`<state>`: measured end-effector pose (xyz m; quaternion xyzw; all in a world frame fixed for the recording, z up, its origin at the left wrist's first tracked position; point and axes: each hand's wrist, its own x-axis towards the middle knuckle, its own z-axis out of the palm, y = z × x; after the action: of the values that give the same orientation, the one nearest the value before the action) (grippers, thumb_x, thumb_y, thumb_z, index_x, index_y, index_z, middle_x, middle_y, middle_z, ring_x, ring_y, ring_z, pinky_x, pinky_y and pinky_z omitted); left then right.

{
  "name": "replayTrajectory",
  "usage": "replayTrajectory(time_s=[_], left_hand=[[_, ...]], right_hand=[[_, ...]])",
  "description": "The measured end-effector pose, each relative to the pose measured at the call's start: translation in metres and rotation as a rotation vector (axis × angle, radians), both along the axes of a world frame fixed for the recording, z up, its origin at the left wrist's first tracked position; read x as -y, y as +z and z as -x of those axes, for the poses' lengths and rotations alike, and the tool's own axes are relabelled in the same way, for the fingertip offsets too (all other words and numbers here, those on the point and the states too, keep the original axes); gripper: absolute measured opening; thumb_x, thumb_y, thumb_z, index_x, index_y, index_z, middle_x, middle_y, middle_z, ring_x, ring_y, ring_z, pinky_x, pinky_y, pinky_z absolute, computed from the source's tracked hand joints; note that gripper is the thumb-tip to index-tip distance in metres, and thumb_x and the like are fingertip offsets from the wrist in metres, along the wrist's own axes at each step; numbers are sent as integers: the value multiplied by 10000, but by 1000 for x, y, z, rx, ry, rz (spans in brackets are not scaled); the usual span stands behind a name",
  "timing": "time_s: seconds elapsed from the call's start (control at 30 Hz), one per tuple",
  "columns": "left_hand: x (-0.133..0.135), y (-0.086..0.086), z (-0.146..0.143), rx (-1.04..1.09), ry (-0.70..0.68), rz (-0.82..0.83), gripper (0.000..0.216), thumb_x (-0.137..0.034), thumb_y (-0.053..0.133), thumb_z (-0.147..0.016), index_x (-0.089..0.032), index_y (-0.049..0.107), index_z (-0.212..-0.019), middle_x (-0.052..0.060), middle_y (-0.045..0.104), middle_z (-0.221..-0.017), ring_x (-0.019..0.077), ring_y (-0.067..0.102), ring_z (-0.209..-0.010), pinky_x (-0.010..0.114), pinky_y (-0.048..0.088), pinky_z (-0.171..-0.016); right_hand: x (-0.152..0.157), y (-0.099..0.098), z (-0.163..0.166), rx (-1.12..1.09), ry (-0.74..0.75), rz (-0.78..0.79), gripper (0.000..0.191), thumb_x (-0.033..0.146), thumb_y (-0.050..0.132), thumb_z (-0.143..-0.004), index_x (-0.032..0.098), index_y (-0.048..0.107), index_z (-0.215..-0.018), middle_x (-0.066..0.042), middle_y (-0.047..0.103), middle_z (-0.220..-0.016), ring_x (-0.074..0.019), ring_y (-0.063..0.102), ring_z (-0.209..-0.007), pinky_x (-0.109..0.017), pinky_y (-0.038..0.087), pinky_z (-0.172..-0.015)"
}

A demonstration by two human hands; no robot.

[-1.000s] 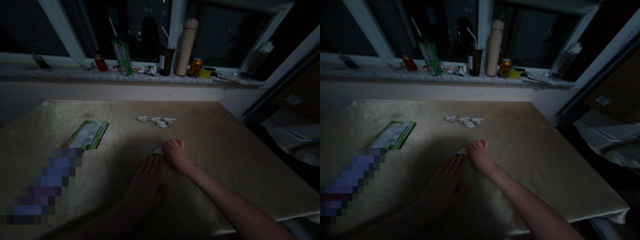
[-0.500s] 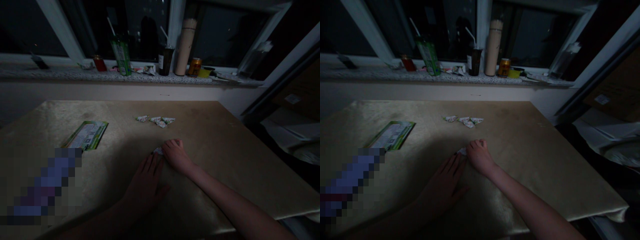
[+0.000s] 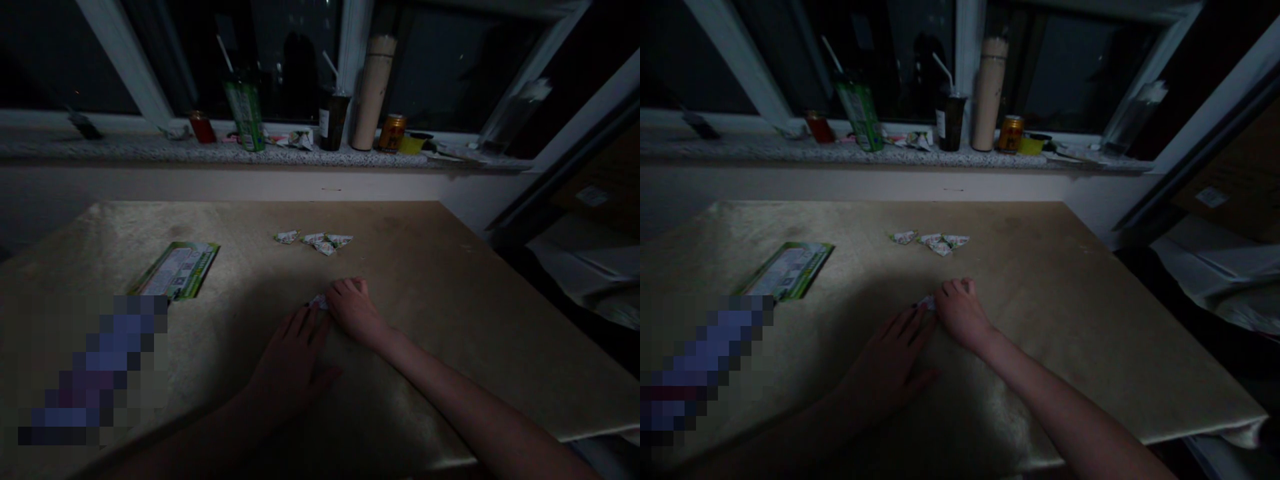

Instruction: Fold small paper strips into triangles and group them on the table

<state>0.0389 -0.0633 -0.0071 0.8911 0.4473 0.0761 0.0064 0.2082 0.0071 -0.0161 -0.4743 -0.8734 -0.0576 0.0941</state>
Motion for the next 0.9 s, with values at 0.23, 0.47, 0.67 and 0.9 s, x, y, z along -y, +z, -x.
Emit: replayTrajectory(time_s=[0.23, 0.47, 0.67, 0.9], left_hand=[[-1, 6, -2, -24, -1, 72, 799, -605, 481, -830, -108, 307, -1431, 189, 261, -1491, 338, 324, -1324, 457, 308, -1049], [-2, 10, -6, -46, -8, 56, 765, -582, 485, -836, -60, 380, -1386, 224, 350, -1439, 355, 371, -1294, 472, 339, -1022], [0, 2, -8, -20, 38, -25, 676, -496, 498, -859, -83, 397, -1385, 200, 372, -1435, 357, 394, -1273, 477, 316, -1029], [4, 1, -7, -19, 62, -39, 635, -471, 491, -873, -131, 386, -1399, 167, 365, -1448, 352, 391, -1267, 501, 321, -1010]], right_hand=[[0, 3, 1, 24, 2, 6, 107, 197, 472, -917, 176, 577, -922, -83, 586, -942, -242, 475, -941, -401, 270, -870], [-1, 6, 0, 55, 31, -19, 109, 185, 468, -914, 175, 576, -918, -83, 595, -930, -247, 479, -929, -405, 268, -866], [-6, 9, -1, 70, 92, -15, 95, 208, 487, -910, 175, 575, -929, -74, 601, -936, -239, 487, -926, -402, 267, -867], [-6, 10, -3, 34, 81, -20, 135, 215, 450, -930, 177, 578, -909, -73, 597, -934, -229, 476, -930, -380, 264, -850]])
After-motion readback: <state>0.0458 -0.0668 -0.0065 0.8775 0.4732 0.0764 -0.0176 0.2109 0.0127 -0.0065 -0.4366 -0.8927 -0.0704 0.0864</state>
